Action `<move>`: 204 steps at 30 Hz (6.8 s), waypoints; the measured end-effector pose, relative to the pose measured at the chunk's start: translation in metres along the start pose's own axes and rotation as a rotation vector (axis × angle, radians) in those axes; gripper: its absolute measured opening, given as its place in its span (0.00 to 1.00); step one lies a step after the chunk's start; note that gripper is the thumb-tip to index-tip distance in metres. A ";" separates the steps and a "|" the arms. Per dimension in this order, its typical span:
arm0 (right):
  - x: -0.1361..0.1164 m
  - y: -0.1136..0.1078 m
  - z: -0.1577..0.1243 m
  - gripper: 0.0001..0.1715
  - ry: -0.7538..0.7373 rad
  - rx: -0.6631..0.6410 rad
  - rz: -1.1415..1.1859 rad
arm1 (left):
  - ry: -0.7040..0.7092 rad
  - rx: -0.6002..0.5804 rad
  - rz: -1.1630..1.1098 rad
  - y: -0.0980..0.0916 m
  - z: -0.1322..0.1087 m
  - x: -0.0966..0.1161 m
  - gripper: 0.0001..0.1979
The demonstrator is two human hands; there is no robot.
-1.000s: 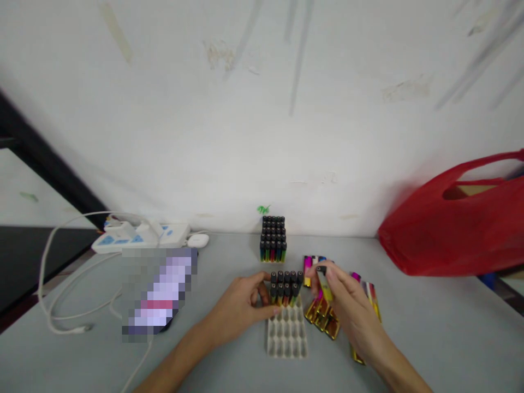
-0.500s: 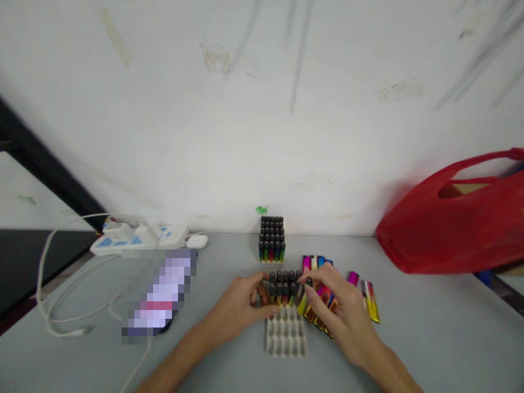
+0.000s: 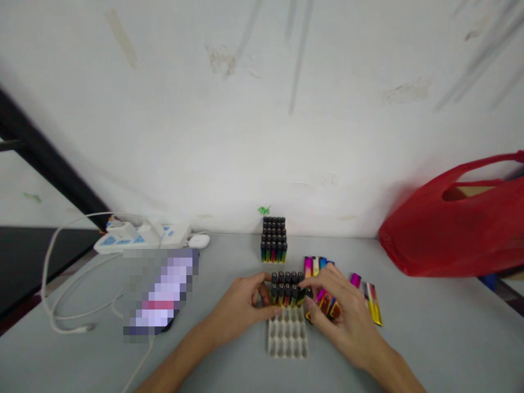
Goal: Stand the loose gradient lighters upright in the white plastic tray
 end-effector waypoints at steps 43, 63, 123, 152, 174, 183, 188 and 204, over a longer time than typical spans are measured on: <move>0.042 0.021 -0.019 0.25 0.157 -0.290 -0.397 | -0.008 0.006 0.007 0.000 0.000 -0.001 0.18; 0.042 0.021 -0.018 0.20 0.231 -0.267 -0.297 | 0.000 -0.007 0.001 0.000 0.001 -0.003 0.20; 0.049 0.017 -0.021 0.20 0.846 0.601 1.500 | -0.053 0.052 0.169 -0.009 -0.010 0.002 0.28; 0.041 0.025 -0.015 0.37 0.766 0.375 1.484 | 0.043 0.014 0.136 -0.028 -0.004 -0.002 0.57; 0.037 0.044 -0.030 0.35 0.860 0.277 1.311 | 0.100 0.026 0.224 -0.021 0.002 -0.007 0.57; 0.035 0.043 -0.024 0.40 0.854 0.255 1.444 | 0.113 0.037 0.239 -0.021 0.003 -0.008 0.58; 0.033 0.045 -0.024 0.40 0.840 0.233 1.481 | 0.131 0.043 0.235 -0.020 0.003 -0.010 0.58; 0.036 0.046 -0.030 0.37 0.863 0.257 1.376 | 0.127 0.054 0.276 -0.020 0.003 -0.008 0.57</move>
Point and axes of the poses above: each hand's wrist, its own z-axis towards the middle knuckle, its own y-axis out of the palm, x = y × z, the point moved 7 cm from there along z, towards the middle knuckle, and after that the axes turned 14 degrees about -y, right-handed, at the moved point
